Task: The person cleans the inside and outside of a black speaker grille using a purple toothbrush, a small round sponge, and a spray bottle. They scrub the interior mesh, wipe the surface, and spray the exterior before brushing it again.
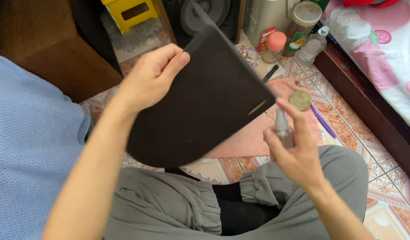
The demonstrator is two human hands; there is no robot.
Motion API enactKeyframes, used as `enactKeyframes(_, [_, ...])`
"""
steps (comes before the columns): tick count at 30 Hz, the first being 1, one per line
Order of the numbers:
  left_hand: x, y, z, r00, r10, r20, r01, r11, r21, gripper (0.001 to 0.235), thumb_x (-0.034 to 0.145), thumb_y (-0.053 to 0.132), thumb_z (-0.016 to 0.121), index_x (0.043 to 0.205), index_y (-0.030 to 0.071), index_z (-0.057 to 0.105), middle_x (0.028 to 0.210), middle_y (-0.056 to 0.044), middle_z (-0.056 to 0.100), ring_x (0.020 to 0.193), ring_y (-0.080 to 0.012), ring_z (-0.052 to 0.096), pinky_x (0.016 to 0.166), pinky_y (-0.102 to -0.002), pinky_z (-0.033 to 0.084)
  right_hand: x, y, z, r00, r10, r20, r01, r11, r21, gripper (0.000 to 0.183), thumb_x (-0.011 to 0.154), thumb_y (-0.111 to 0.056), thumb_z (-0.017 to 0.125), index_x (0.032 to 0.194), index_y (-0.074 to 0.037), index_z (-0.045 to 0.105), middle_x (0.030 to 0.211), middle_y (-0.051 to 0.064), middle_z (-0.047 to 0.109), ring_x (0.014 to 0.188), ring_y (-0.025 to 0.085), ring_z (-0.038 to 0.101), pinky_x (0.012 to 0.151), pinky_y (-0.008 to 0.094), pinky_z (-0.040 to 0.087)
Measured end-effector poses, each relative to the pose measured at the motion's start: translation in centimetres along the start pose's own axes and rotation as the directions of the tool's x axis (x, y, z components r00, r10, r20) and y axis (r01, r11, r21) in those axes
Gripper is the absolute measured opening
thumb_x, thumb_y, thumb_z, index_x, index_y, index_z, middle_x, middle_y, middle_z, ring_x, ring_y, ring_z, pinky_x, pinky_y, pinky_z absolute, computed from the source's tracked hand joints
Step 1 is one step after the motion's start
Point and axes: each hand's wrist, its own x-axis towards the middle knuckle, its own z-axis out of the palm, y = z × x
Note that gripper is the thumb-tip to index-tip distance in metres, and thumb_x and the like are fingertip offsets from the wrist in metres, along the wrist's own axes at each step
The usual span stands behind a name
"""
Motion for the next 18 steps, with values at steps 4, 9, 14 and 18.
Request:
enactKeyframes(4, [-0.3, 0.2, 3.0, 0.988, -0.147, -0.055, 0.107, 0.887, -0.448, 0.036, 0.123, 0.049, 0.047, 0.100, 0.022, 0.051, 0.088, 0.013, 0.043, 0.078, -0.0020, 0.042, 0.070, -0.023, 0.037, 3.6, -5.1, -1.0, 0.894, -0.446, 0.049, 0.431, 0.824, -0.367, 0.059, 0.111, -0.008, 0.074, 0.167, -0.010, 0.056, 0.164, 0.011, 0.071, 0.068, 0.014, 0.055, 0.067, 0.030, 0.047])
enactKeyframes(9, [0.0, -1.9, 8.1, 0.956, -0.193, -0.223, 0.027, 0.811, -0.584, 0.036, 0.121, 0.053, 0.046, 0.100, 0.024, 0.048, 0.092, 0.013, 0.040, 0.083, -0.0024, 0.038, 0.076, -0.025, 0.035, 7.1, -10.5, -0.6, 0.892, -0.452, -0.010, 0.415, 0.828, -0.376, 0.060, 0.113, -0.007, 0.072, 0.168, -0.019, 0.051, 0.107, 0.003, 0.068, 0.065, 0.015, 0.053, 0.071, 0.031, 0.048])
enactKeyframes(14, [-1.2, -0.3, 11.4, 0.851, -0.172, -0.495, -0.087, 0.885, -0.458, 0.036, 0.125, 0.043, 0.041, 0.101, 0.019, 0.048, 0.096, 0.009, 0.040, 0.091, -0.0074, 0.040, 0.087, -0.030, 0.040, 6.3, -12.0, 2.8, 0.950, -0.312, 0.008, 0.290, 0.876, -0.385, 0.058, 0.109, -0.023, 0.071, 0.162, -0.030, 0.049, 0.098, 0.000, 0.070, 0.053, 0.021, 0.058, 0.063, 0.041, 0.049])
enactKeyframes(18, [-3.4, 1.1, 12.4, 0.801, -0.293, -0.521, -0.038, 0.845, -0.534, 0.038, 0.125, 0.043, 0.039, 0.096, 0.020, 0.043, 0.092, 0.010, 0.040, 0.085, -0.0071, 0.038, 0.080, -0.031, 0.039, 6.1, -9.4, 5.6, 0.905, -0.426, -0.005, 0.418, 0.888, -0.191, 0.051, 0.108, -0.007, 0.068, 0.155, -0.017, 0.053, 0.143, 0.002, 0.069, 0.072, 0.018, 0.064, 0.070, 0.032, 0.055])
